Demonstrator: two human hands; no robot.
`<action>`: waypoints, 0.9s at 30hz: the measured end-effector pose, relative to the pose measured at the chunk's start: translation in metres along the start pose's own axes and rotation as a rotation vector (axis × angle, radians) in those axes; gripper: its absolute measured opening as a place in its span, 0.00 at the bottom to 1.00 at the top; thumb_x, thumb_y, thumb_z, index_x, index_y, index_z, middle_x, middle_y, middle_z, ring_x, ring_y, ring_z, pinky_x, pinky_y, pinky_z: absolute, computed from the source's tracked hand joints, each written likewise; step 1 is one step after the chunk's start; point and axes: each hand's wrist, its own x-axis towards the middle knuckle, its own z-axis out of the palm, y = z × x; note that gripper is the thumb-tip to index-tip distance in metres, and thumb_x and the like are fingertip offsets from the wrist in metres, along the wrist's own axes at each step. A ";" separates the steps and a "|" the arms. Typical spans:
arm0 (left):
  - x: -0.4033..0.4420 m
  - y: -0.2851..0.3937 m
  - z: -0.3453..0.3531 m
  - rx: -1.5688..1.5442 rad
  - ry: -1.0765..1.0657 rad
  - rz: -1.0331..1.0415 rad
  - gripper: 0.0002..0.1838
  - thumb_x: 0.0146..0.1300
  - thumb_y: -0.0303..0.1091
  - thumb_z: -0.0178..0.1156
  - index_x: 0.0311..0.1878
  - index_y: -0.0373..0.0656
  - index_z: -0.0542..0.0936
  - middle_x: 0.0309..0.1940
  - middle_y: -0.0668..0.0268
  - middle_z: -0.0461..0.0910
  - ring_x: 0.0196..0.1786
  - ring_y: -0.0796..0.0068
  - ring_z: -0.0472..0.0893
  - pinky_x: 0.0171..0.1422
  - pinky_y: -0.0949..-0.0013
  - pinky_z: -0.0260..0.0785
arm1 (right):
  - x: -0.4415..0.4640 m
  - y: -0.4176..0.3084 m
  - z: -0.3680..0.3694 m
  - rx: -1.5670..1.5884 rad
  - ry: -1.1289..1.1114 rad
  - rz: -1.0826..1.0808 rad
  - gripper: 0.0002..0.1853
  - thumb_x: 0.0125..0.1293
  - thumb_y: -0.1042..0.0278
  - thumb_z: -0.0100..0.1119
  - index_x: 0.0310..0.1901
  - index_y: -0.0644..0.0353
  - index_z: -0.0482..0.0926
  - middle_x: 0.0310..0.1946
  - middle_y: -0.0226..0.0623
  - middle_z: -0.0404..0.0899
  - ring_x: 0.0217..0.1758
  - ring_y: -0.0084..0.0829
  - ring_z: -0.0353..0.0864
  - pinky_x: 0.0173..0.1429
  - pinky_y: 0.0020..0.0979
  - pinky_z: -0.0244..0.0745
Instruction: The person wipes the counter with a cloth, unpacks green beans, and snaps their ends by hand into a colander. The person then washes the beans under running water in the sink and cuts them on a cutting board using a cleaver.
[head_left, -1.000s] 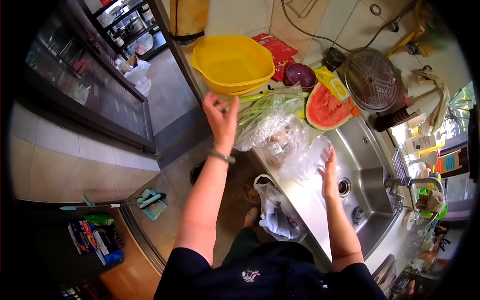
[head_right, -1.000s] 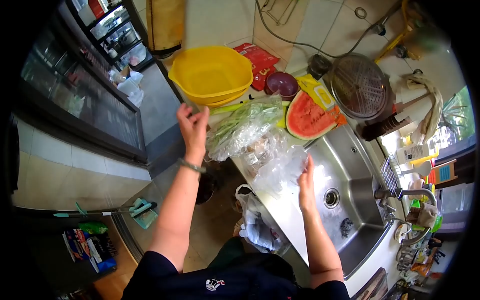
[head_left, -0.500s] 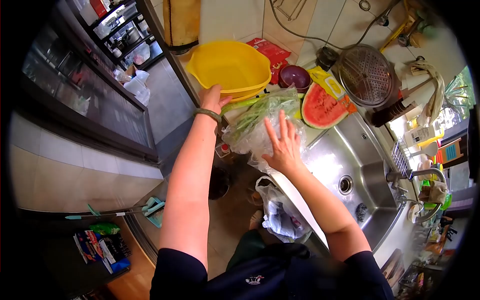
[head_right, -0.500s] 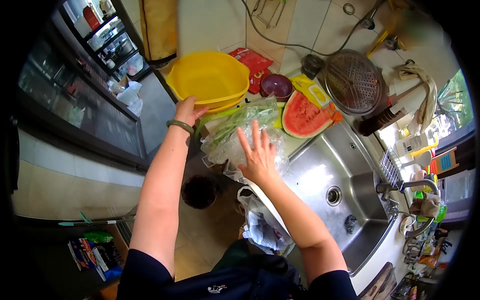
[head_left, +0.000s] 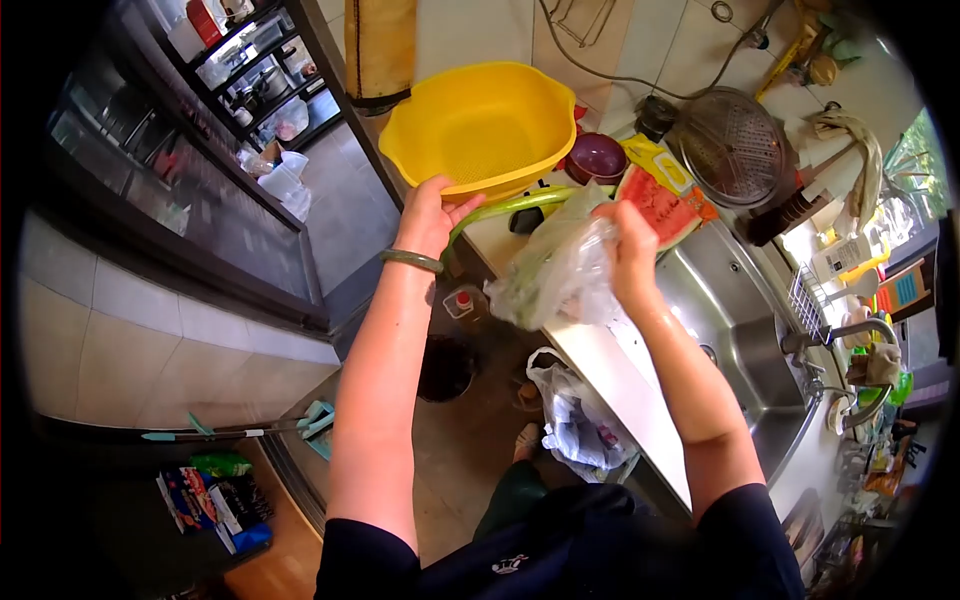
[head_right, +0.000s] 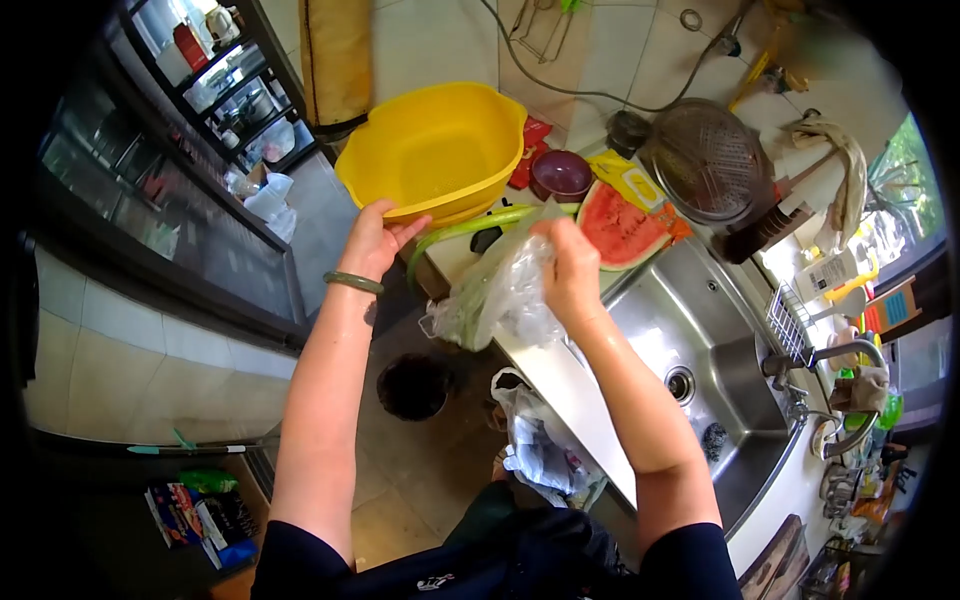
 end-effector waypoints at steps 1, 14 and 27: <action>-0.005 0.000 0.002 0.007 -0.015 0.007 0.15 0.60 0.26 0.47 0.50 0.31 0.70 0.46 0.52 0.76 0.48 0.59 0.79 0.51 0.60 0.77 | 0.007 -0.015 -0.016 0.083 0.017 0.107 0.16 0.43 0.85 0.49 0.37 0.62 0.74 0.31 0.43 0.75 0.32 0.42 0.77 0.38 0.33 0.72; -0.089 -0.096 -0.001 -0.022 -0.125 -0.089 0.21 0.58 0.25 0.49 0.56 0.31 0.67 0.53 0.50 0.72 0.56 0.54 0.74 0.62 0.50 0.69 | -0.131 -0.100 -0.246 0.433 0.186 0.545 0.10 0.47 0.78 0.54 0.35 0.64 0.73 0.32 0.31 0.74 0.37 0.22 0.72 0.44 0.23 0.67; -0.375 -0.316 0.127 0.220 -0.274 -0.495 0.18 0.57 0.23 0.48 0.52 0.30 0.71 0.45 0.54 0.78 0.45 0.60 0.81 0.45 0.58 0.78 | -0.353 -0.168 -0.533 0.174 0.714 0.683 0.10 0.51 0.82 0.46 0.36 0.64 0.72 0.30 0.28 0.72 0.34 0.16 0.70 0.40 0.16 0.65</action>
